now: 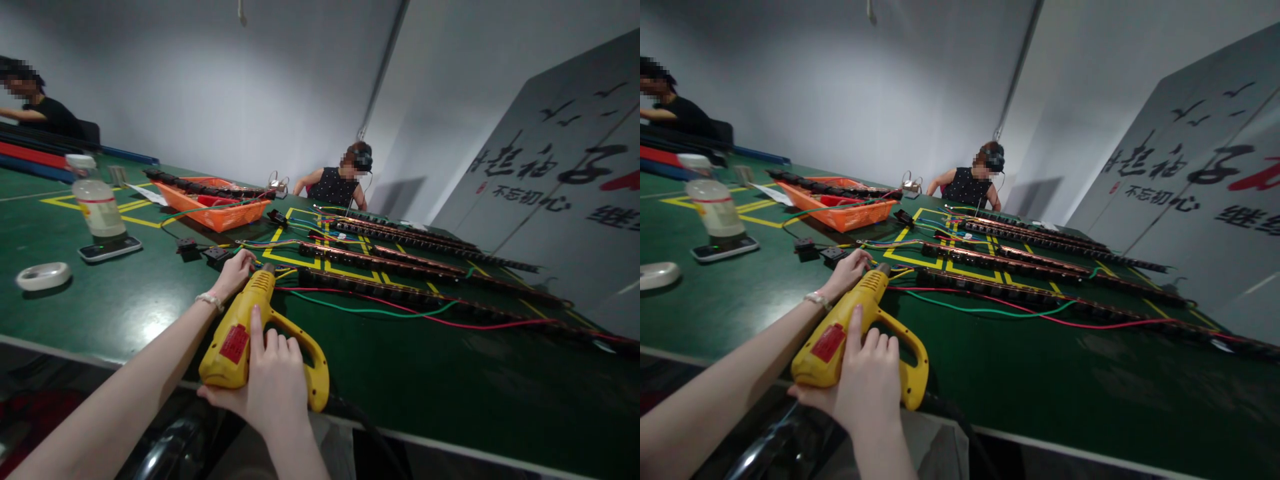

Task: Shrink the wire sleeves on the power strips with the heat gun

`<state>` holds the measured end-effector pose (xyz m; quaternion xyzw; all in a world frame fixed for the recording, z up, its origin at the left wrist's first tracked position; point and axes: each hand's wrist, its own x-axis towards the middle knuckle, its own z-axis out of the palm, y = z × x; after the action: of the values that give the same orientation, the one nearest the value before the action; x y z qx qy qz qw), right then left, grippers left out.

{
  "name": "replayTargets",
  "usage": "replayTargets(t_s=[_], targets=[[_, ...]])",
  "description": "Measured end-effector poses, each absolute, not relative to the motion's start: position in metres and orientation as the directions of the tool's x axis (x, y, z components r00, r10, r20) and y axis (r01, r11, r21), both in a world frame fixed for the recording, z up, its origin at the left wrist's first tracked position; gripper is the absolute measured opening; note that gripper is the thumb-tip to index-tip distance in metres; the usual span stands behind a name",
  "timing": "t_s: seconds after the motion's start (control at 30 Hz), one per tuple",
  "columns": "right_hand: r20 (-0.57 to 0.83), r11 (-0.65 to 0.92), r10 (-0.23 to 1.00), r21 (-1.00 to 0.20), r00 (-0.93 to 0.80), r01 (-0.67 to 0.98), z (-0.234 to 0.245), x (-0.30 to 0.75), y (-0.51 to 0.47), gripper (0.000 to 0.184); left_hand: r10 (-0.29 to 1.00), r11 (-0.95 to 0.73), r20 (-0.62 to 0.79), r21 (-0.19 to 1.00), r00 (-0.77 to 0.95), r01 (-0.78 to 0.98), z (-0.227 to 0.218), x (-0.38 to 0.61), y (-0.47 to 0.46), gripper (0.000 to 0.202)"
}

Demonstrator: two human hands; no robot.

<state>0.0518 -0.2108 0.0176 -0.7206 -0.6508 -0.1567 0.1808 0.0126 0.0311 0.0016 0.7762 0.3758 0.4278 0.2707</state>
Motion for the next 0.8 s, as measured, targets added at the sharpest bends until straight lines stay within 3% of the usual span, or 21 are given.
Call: replayTargets(t_s=[0.43,0.8], targets=[[0.36,0.045,0.933,-0.06,-0.02,0.997,0.031,0.099,-0.221,0.115,0.778,-0.62,0.505,0.716,0.375,0.321,-0.001,0.009,0.03,0.021],[0.429,-0.031,0.902,-0.057,0.053,0.998,0.028,0.123,-0.24,0.124,0.816,-0.567,0.434,0.733,0.383,0.377,-0.003,0.008,0.03,0.022]])
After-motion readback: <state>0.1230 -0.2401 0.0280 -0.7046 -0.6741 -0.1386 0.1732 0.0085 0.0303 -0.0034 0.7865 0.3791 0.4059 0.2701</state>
